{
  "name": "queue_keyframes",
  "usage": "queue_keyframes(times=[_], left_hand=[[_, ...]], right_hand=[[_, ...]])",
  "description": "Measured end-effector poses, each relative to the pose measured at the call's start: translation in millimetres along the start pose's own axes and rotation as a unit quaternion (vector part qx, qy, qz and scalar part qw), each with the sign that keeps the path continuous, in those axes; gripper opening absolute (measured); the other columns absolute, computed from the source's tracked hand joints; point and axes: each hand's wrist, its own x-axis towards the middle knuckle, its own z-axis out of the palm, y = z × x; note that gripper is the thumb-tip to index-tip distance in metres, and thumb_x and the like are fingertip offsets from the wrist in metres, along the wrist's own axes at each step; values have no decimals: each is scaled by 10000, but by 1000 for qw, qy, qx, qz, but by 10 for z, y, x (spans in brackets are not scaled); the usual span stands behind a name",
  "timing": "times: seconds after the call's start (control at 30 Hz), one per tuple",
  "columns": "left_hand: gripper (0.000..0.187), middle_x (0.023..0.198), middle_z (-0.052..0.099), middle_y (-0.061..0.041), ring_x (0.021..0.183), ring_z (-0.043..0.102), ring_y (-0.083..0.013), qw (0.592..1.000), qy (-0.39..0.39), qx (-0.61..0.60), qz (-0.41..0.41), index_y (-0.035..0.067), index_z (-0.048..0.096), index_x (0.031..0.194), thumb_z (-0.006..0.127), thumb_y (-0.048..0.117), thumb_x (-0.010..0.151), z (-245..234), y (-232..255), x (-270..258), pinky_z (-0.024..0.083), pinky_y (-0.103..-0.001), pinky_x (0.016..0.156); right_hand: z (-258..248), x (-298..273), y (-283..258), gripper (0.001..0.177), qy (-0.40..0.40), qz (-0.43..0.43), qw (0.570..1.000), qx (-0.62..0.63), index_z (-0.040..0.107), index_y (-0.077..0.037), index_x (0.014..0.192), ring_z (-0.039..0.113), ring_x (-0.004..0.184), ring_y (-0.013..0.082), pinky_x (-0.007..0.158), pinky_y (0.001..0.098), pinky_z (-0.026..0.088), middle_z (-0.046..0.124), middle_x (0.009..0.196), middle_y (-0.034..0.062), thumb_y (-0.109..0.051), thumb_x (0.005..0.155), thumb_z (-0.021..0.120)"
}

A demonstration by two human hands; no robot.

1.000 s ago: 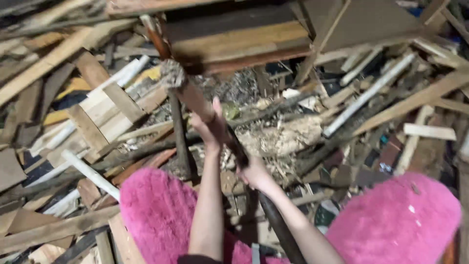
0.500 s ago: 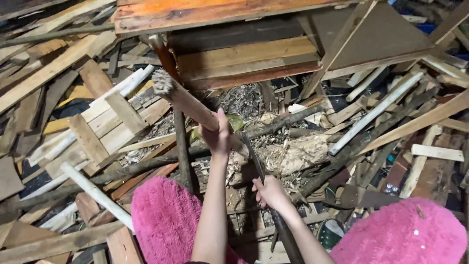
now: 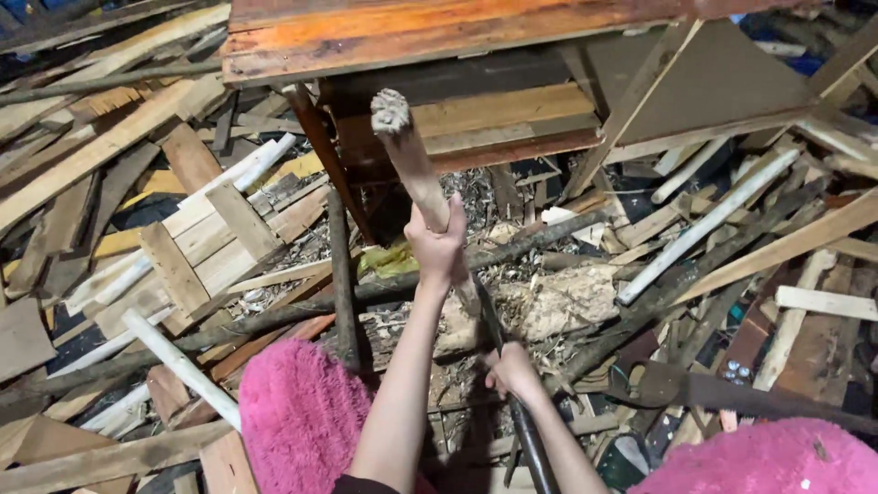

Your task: Sawing a wooden branch using a hand saw in a workshop

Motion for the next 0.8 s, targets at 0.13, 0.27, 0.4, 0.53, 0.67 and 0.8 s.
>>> queue_keyframes(times=[0.13,0.27,0.4,0.53,0.67,0.8], left_hand=[[162,736,740,-166,661,734,-214,1000,-15,-6,19,101,714,955,811,186,857,82,394,2,542,-332,557],[150,663,709,-151,662,748,-271,999,-20,11,31,116,712,940,795,158,822,168,652,1,521,-312,506],[233,737,736,-167,740,759,-287,999,-2,8,32,120,732,1013,831,190,814,209,162,22,566,-342,590],[251,810,763,-156,835,759,-291,999,36,14,-24,110,725,1072,795,235,867,-136,5,158,583,-382,691],[367,962,732,-284,914,718,-365,955,179,129,-196,-93,649,1104,748,135,835,-145,-65,252,620,-574,865],[386,929,748,-133,836,706,-181,978,123,7,-166,43,659,1111,843,274,861,-585,-870,211,555,-393,795]], right_hand=[[-17,164,189,329,-13,-43,999,-15,651,65,669,515,248,221,260,330,427,589,440,195,-69,945,531],[-180,-301,-508,422,3,-89,994,-63,678,-15,598,573,261,227,342,343,480,577,377,138,-132,962,502],[-89,10,-184,192,-35,-53,998,-13,594,63,768,616,320,287,338,355,512,631,509,228,-23,909,495],[0,201,32,404,-18,-28,986,-162,743,8,571,674,392,251,432,352,558,633,445,161,-238,881,664],[-7,135,131,444,-15,-58,994,-88,736,77,717,673,404,241,448,348,551,672,527,197,-285,954,638],[-179,-86,44,484,-30,-34,998,49,712,147,899,570,340,185,366,302,497,614,547,179,-295,1012,548]])
